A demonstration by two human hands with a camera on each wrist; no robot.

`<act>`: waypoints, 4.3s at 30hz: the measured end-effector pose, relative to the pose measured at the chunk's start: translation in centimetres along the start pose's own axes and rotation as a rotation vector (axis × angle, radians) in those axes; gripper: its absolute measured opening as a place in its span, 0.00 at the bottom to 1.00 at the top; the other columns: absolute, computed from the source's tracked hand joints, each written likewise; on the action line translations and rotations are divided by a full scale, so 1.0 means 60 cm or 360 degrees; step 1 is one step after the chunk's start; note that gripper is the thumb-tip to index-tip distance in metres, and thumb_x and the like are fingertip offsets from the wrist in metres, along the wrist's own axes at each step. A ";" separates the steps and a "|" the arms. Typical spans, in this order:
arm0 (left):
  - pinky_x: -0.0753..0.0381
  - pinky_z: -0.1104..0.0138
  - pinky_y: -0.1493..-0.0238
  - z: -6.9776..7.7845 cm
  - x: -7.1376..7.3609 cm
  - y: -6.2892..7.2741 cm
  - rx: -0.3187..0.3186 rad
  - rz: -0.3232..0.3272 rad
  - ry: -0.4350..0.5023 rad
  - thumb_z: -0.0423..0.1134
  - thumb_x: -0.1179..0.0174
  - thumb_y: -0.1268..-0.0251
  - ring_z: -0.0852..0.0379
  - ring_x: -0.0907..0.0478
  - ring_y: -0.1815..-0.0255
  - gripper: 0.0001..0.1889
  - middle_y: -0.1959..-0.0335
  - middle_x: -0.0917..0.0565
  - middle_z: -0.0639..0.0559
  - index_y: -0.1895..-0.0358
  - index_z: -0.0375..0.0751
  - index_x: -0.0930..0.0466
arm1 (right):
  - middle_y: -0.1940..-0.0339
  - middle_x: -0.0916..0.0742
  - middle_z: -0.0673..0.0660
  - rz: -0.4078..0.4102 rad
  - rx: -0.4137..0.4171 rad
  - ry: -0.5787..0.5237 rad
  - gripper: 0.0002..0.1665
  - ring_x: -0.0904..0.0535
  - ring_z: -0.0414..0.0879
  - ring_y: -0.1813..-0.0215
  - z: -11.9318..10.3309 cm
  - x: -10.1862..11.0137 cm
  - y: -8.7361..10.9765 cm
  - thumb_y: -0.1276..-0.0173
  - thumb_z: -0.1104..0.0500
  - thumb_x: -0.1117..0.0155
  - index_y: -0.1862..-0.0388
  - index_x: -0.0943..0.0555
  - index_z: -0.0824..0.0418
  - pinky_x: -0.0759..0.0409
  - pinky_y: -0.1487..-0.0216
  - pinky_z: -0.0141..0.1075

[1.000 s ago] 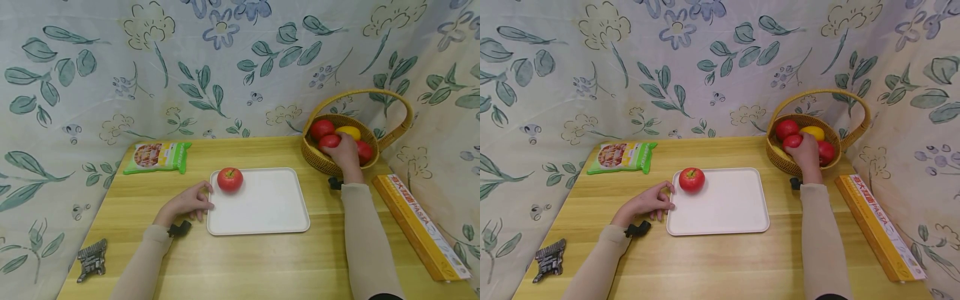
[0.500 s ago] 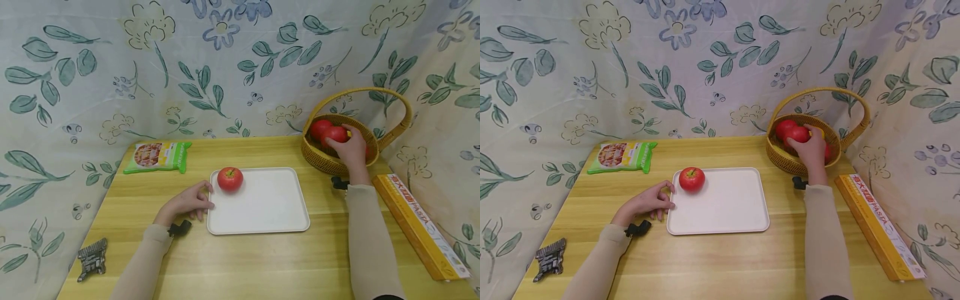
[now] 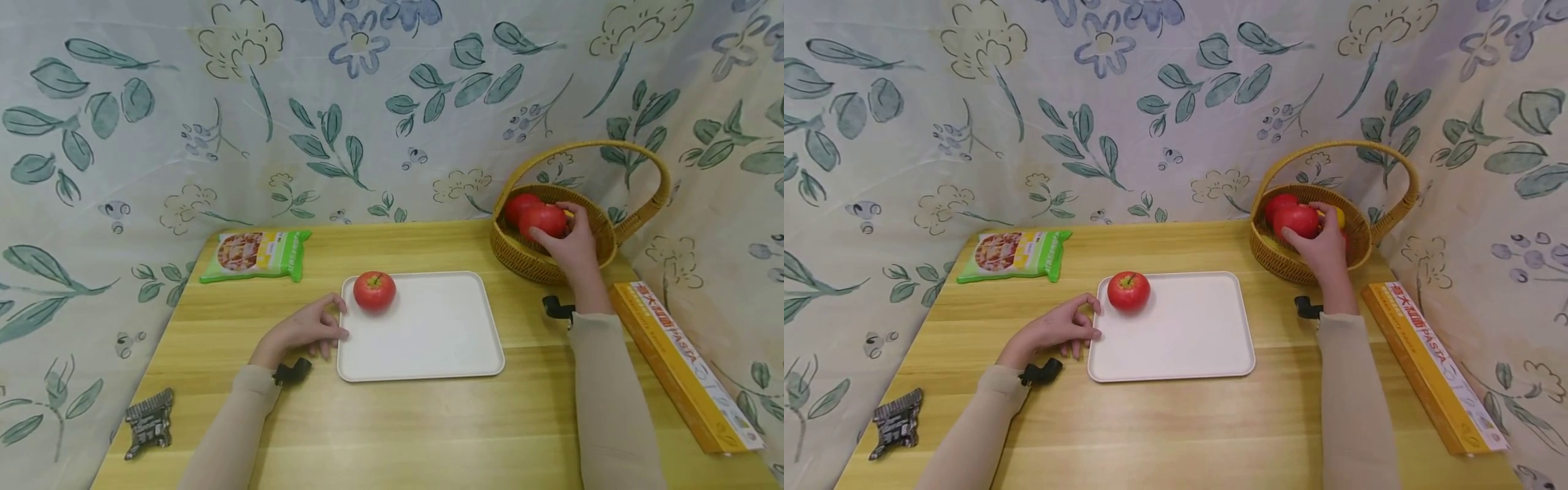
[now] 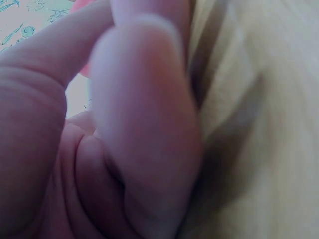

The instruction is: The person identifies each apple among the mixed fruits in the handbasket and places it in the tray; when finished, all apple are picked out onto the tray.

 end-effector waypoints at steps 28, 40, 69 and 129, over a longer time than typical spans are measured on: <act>0.25 0.69 0.83 -0.002 0.002 -0.003 -0.0013 0.0004 -0.0027 0.47 0.27 0.32 0.55 0.17 0.83 0.29 0.73 0.13 0.50 0.38 0.48 0.34 | 0.14 0.40 0.63 -0.0390 0.0277 -0.0060 0.58 0.40 0.65 0.17 -0.048 -0.074 0.082 0.32 0.54 0.21 0.15 0.49 0.56 0.34 0.20 0.65; 0.26 0.69 0.83 0.000 0.002 -0.001 -0.0027 0.0001 -0.0018 0.46 0.27 0.31 0.56 0.17 0.83 0.28 0.73 0.13 0.50 0.38 0.48 0.34 | 0.18 0.35 0.66 -0.0655 0.0323 -0.0153 0.52 0.34 0.66 0.20 -0.035 -0.141 0.117 0.32 0.61 0.23 0.17 0.43 0.58 0.33 0.21 0.64; 0.26 0.69 0.84 0.002 0.000 0.001 -0.0015 0.0009 -0.0012 0.45 0.27 0.31 0.56 0.18 0.84 0.27 0.74 0.14 0.50 0.38 0.47 0.34 | 0.22 0.31 0.71 -0.0992 0.0304 0.0114 0.56 0.32 0.69 0.23 0.020 -0.206 0.131 0.39 0.58 0.18 0.20 0.42 0.57 0.30 0.23 0.67; 0.25 0.70 0.83 0.005 0.000 0.003 -0.0017 0.0006 -0.0011 0.45 0.27 0.31 0.56 0.17 0.83 0.28 0.74 0.14 0.51 0.37 0.47 0.34 | 0.27 0.29 0.39 -0.0213 0.0451 -0.0205 0.47 0.39 0.51 0.16 -0.021 0.019 0.066 0.28 0.64 0.28 0.17 0.42 0.53 0.50 0.10 0.44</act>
Point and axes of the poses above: each hand's wrist, its own y-axis away from the middle knuckle, its own x-axis out of the back of the hand, z = x × y, the point moved 6 cm from there along -y, towards the middle knuckle
